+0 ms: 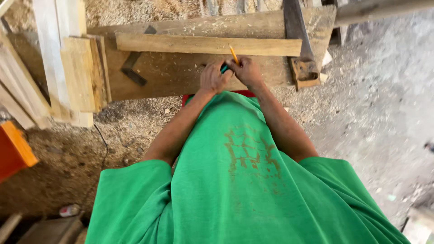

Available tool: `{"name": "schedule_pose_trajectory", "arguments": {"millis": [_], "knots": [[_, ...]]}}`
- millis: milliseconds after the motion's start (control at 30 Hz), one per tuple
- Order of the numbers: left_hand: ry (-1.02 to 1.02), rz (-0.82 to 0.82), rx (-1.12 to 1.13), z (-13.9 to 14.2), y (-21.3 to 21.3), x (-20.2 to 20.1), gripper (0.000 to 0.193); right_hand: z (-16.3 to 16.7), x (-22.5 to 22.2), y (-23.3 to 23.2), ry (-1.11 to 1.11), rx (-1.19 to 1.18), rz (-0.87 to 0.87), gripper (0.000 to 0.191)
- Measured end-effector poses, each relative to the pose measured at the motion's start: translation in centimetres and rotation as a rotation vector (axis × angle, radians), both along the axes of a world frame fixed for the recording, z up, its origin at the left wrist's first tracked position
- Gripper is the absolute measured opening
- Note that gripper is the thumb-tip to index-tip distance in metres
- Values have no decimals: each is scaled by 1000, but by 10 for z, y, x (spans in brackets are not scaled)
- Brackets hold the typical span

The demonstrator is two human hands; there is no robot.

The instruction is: The person picks up a wooden plank from a pile, places it on the workbench, measures it with a tape measure, marks it with a pencil, and saws it with a hand saw. They then reposition the wood, measure and mark again, saw another section, and finally use an electric planer on the wood.

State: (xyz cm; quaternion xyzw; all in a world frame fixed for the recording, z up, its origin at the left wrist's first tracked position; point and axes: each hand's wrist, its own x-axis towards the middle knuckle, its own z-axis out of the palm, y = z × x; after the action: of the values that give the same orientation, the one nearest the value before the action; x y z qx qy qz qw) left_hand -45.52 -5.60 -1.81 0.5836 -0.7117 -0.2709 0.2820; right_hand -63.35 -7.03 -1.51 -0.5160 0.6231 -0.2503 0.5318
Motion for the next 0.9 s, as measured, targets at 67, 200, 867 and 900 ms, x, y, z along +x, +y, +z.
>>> {"name": "schedule_pose_trajectory", "arguments": {"millis": [67,200,867,900], "knots": [[41,-11,260,14,-14,-20,42,15,-13,2,7,139,-119,27],[3,-129,404,47,-43,-52,40,41,-59,11,-276,269,-306,19],[-530,-14,295,39,-60,-47,56,-31,-184,15,178,-27,-859,25],[-525,-3,279,39,-60,-45,55,-27,-182,14,166,-41,-852,25]]}}
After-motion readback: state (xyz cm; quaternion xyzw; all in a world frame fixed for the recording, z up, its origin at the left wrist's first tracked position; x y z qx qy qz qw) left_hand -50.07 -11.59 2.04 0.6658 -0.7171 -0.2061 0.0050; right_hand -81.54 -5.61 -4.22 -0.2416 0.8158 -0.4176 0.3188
